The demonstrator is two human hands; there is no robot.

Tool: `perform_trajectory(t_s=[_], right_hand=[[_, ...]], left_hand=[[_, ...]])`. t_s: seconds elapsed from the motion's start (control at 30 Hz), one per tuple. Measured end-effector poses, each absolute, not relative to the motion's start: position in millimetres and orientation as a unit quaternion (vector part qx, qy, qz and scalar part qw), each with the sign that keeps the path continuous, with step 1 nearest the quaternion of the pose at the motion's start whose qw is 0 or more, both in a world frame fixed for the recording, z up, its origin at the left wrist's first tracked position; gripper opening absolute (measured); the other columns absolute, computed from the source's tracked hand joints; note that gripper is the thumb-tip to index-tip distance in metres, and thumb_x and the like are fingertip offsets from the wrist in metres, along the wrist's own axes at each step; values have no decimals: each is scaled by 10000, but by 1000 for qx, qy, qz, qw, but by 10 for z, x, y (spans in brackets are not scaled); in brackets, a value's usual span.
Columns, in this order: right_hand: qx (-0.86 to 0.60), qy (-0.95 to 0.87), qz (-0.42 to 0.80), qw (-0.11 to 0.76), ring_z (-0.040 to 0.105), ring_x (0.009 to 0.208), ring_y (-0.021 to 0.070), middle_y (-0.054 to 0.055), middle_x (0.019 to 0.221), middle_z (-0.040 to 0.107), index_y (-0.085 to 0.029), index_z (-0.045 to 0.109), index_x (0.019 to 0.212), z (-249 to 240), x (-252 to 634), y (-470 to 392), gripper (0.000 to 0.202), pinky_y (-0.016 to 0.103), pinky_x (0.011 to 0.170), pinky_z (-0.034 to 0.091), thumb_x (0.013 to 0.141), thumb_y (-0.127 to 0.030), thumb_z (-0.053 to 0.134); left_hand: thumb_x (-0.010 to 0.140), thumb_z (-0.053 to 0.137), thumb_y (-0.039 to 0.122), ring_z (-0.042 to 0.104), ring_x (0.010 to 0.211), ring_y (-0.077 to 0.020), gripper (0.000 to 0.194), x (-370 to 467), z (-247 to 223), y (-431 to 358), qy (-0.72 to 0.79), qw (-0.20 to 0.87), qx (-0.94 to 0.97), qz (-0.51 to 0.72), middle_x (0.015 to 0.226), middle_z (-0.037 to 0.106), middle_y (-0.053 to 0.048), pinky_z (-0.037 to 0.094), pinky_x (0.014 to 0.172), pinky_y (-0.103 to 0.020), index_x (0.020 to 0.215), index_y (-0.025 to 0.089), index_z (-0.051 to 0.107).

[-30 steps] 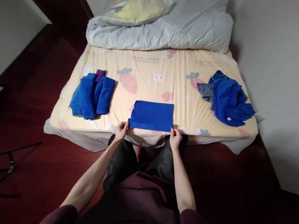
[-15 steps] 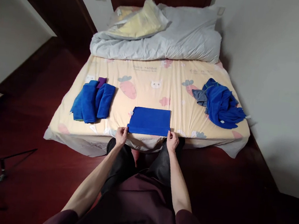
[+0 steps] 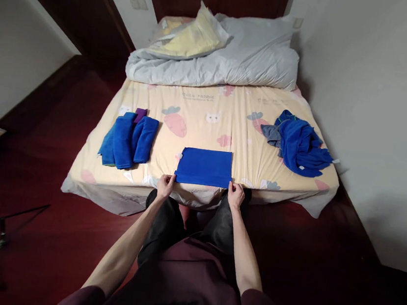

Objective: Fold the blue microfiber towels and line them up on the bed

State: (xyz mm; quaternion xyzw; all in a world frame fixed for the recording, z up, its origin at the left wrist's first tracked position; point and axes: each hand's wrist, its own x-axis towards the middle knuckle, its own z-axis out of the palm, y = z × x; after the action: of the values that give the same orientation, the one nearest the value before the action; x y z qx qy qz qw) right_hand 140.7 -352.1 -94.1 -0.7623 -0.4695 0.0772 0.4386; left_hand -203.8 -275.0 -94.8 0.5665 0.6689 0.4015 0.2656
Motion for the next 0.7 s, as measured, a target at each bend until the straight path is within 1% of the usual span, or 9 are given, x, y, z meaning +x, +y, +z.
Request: perform_trajectory(t_s=[0.13, 0.2, 0.23, 0.27, 0.33, 0.4, 0.47, 0.57, 0.7], right_hand=[[-760, -460, 93, 450, 561, 653, 193, 45, 688, 621, -226, 616, 673, -947, 1421, -3509, 569, 299, 696, 446, 979, -682, 465], [-758, -453, 86, 461, 581, 680, 200, 54, 725, 641, -222, 636, 722, -935, 1424, -3517, 528, 308, 719, 471, 989, -647, 473], [-757, -449, 73, 470, 599, 715, 208, 65, 765, 655, -218, 651, 764, -923, 1422, -3525, 496, 318, 745, 487, 1002, -613, 470], [-754, -447, 55, 479, 620, 770, 219, 81, 820, 671, -214, 667, 814, -908, 1417, -3536, 459, 333, 787, 502, 1017, -572, 463], [-741, -461, 16, 488, 653, 932, 251, 126, 972, 700, -204, 699, 937, -873, 1396, -3561, 383, 384, 910, 512, 1035, -486, 459], [-719, -506, -3, 476, 647, 1105, 281, 157, 1153, 706, -200, 717, 1089, -842, 1363, -3584, 326, 440, 1028, 480, 1032, -419, 483], [-689, -570, 4, 447, 618, 1224, 294, 152, 1312, 686, -211, 702, 1239, -827, 1324, -3593, 328, 472, 1090, 449, 1018, -376, 525], [-650, -640, 29, 408, 559, 1338, 296, 114, 1439, 650, -238, 675, 1340, -841, 1283, -3573, 375, 488, 1129, 430, 995, -344, 576], [-646, -651, 65, 394, 531, 1368, 296, 94, 1447, 657, -242, 673, 1350, -886, 1298, -3521, 407, 512, 1158, 419, 955, -312, 608]], left_hand=[[886, 582, 652, 621, 745, -238, 454, -2037, -943, -2737, 664, 272, 570, 400, 785, 639, -75, 540, 820, -412, 711, 235, 623], [889, 595, 643, 630, 761, -239, 430, -2029, -927, -2741, 669, 283, 560, 398, 804, 644, -71, 549, 836, -419, 765, 233, 628], [891, 604, 633, 643, 789, -241, 412, -2025, -910, -2751, 672, 285, 555, 400, 852, 656, -78, 555, 850, -426, 824, 228, 637], [896, 612, 618, 660, 846, -249, 398, -2022, -885, -2765, 672, 280, 554, 405, 930, 669, -94, 559, 876, -437, 903, 222, 645], [918, 615, 578, 666, 1061, -283, 402, -2017, -814, -2805, 650, 254, 584, 415, 1158, 663, -144, 546, 980, -473, 1088, 214, 640], [950, 603, 529, 578, 1304, -312, 421, -2014, -729, -2840, 598, 227, 652, 407, 1371, 602, -171, 474, 1123, -515, 1237, 221, 616], [972, 597, 484, 479, 1443, -312, 441, -2009, -664, -2842, 533, 228, 723, 376, 1496, 550, -159, 383, 1225, -537, 1336, 235, 592], [952, 636, 456, 438, 1501, -316, 515, -2001, -670, -2765, 465, 269, 783, 312, 1553, 532, -144, 334, 1273, -551, 1412, 234, 570], [855, 711, 437, 417, 1517, -371, 657, -2014, -821, -2606, 463, 314, 784, 267, 1551, 544, -162, 334, 1267, -610, 1451, 208, 558]])
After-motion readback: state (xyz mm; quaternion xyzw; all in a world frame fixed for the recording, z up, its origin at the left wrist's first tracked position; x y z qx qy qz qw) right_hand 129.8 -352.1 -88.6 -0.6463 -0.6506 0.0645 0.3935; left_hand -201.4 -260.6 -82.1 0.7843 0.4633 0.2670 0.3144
